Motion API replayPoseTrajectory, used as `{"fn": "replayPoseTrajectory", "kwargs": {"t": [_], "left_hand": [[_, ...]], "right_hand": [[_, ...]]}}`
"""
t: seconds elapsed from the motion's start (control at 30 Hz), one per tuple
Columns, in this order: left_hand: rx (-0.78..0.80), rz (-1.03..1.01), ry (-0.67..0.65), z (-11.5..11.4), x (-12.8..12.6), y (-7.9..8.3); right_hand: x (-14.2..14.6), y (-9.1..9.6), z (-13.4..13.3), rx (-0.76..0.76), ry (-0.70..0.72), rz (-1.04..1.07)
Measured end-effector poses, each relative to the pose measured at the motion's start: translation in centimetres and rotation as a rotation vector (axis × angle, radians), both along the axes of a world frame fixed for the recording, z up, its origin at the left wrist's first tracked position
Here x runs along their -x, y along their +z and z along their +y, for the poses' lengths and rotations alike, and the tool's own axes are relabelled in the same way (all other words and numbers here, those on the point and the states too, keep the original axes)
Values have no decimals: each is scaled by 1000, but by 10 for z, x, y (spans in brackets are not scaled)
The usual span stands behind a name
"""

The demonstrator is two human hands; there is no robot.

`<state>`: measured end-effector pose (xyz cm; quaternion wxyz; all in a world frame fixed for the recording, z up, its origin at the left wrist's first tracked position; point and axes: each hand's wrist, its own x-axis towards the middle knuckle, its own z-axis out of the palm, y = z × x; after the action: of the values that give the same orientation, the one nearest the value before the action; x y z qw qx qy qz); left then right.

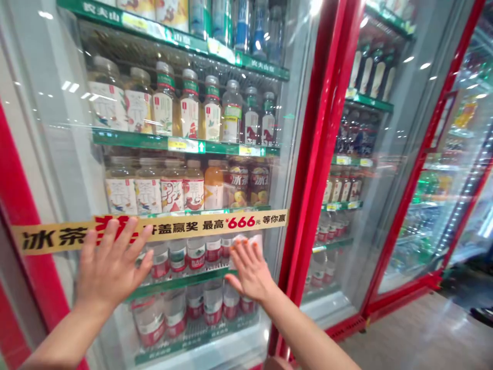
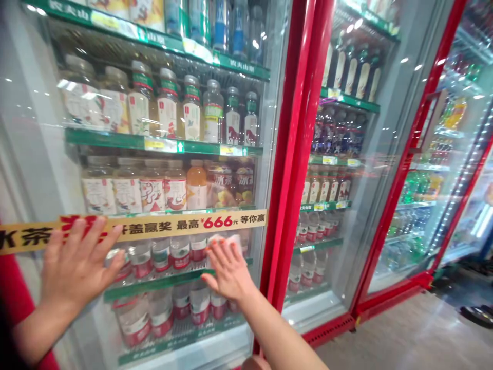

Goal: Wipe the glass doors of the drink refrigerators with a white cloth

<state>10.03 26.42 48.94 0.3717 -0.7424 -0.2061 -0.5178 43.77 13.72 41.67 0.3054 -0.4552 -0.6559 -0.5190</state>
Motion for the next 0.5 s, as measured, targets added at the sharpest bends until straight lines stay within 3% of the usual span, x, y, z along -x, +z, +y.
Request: {"fn": "replayPoseTrajectory", "kwargs": {"t": [0.1,0.2,0.27,0.33,0.43,0.5], "left_hand": [[-16,-3,-2,1,0,-2],[4,-27,-10,4,1,-4],[24,-42,-19,7,1,-5],[29,-48,-21,8,1,-7],[-11,-53,11,7,0,-9],[-36,-53,42,6,-1,-10]], "right_hand": [[-27,38,-1,-102,-119,342],[-3,73,25,-136,-145,497],[23,69,38,-64,-100,326],[35,47,34,29,-37,71],[12,19,3,17,12,-70],[-15,26,-10,-81,-17,82]]}}
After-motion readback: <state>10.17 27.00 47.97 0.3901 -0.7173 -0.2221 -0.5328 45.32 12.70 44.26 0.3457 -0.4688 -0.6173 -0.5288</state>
